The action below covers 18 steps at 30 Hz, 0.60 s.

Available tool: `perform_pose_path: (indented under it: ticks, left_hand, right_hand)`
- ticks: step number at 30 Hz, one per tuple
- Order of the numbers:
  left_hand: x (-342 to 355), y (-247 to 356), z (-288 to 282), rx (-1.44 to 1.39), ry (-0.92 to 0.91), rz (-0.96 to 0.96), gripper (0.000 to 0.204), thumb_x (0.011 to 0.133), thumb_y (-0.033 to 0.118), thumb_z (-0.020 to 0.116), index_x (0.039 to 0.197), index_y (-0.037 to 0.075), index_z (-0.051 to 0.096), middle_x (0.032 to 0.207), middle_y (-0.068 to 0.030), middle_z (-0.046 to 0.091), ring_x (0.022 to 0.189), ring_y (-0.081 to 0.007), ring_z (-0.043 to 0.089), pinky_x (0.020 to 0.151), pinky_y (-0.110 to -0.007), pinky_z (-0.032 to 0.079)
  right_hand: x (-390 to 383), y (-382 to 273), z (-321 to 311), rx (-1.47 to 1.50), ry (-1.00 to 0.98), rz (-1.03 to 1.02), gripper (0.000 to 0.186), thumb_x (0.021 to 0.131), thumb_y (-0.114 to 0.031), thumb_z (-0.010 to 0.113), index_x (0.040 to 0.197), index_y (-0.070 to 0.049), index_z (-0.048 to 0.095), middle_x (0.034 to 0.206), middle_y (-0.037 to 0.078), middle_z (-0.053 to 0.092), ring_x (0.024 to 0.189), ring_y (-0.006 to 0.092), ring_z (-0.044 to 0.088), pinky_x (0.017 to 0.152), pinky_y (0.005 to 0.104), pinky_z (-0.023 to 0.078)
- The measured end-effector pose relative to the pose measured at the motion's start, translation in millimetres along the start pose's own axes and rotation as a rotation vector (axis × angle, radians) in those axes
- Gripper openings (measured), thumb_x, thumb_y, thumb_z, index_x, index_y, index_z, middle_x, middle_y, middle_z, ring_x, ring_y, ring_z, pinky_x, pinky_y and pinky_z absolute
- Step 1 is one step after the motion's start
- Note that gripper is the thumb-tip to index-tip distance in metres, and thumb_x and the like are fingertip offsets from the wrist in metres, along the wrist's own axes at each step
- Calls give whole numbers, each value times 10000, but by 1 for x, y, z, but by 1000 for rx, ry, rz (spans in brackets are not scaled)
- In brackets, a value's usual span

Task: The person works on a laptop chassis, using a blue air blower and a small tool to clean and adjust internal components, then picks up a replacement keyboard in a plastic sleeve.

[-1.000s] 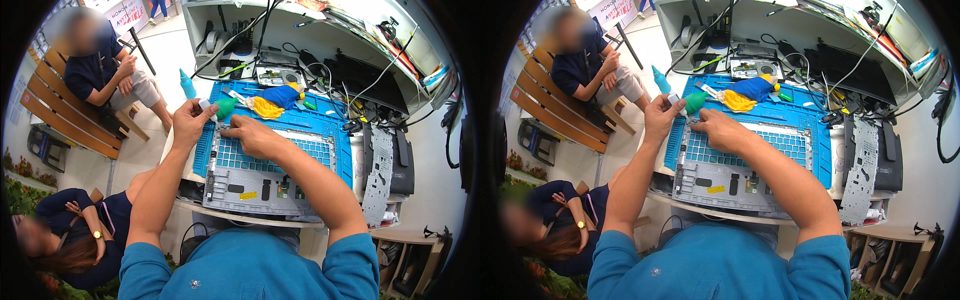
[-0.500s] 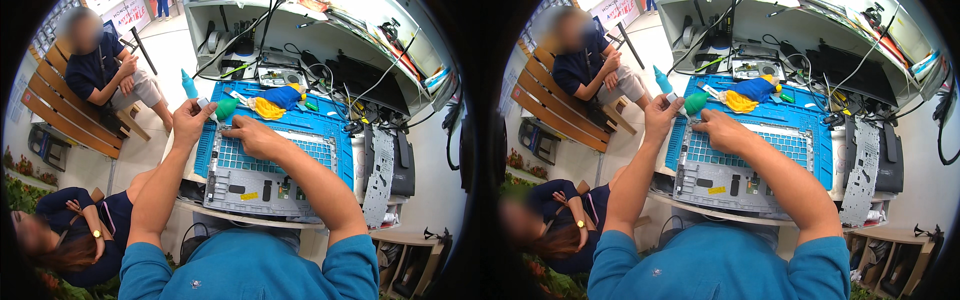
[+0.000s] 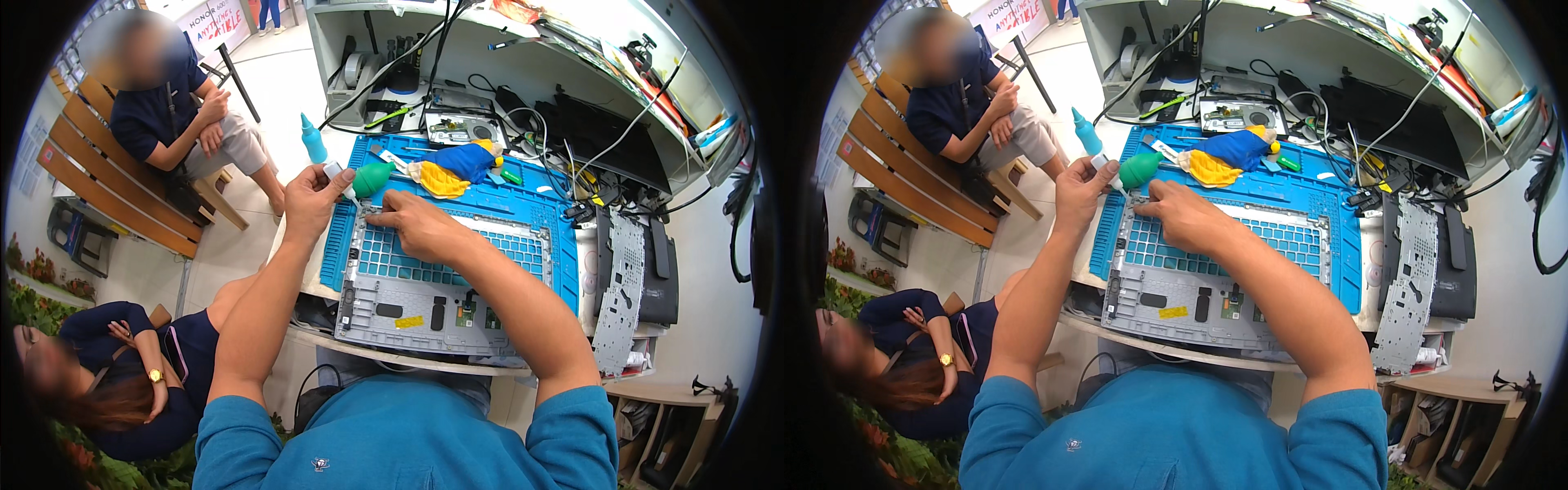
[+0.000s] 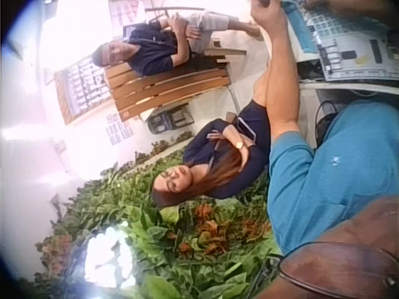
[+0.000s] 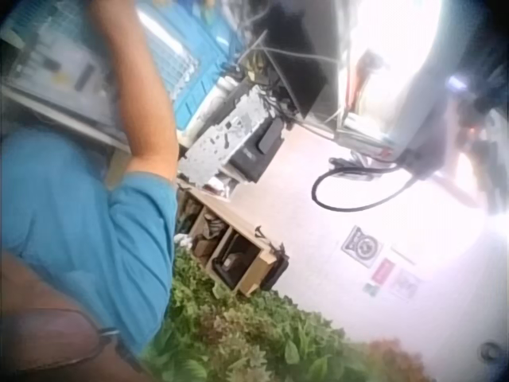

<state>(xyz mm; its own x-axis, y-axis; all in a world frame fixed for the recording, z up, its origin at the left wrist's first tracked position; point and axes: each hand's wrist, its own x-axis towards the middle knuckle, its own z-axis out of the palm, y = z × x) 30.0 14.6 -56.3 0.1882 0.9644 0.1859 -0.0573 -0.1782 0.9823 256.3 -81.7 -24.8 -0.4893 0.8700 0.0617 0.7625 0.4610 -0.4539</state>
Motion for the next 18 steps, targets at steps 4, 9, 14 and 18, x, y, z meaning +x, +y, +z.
perform_pose_path:
  ticks: [4, 9, 14, 18]
  left_hand:
    - [-1, -1, 2, -4, 5, 16, 420, 966, 291, 920, 1146, -45, 744, 957, -54, 774, 814, -89, 714, 737, -226, 593]
    - [-2, -1, 4, -30, 2, 19, 414, 964, 275, 922, 1148, -49, 740, 957, -54, 773, 817, -88, 715, 732, -226, 595]
    - [-2, 1, 4, -19, 2, 15, 397, 968, 261, 917, 1137, -48, 736, 951, -53, 769, 814, -88, 714, 728, -221, 594]
    - [-2, 2, 5, -5, 2, 18, 389, 970, 259, 916, 1128, -47, 736, 947, -53, 769, 812, -86, 711, 724, -220, 590]
  right_hand:
    - [0, 2, 3, -4, 22, -18, 605, 891, 68, 625, 1452, -119, 751, 1258, 154, 651, 1240, 336, 624, 1092, 440, 525]
    - [1, 2, 3, -1, 25, -21, 595, 884, 74, 635, 1436, -110, 759, 1252, 154, 657, 1224, 338, 634, 1076, 442, 534]
    - [0, 3, 3, 2, 29, -22, 588, 888, 74, 637, 1433, -108, 760, 1254, 157, 657, 1220, 338, 637, 1073, 443, 538]
    - [0, 1, 2, -19, 23, -24, 588, 896, 68, 636, 1443, -113, 752, 1255, 147, 653, 1222, 332, 631, 1074, 449, 540]
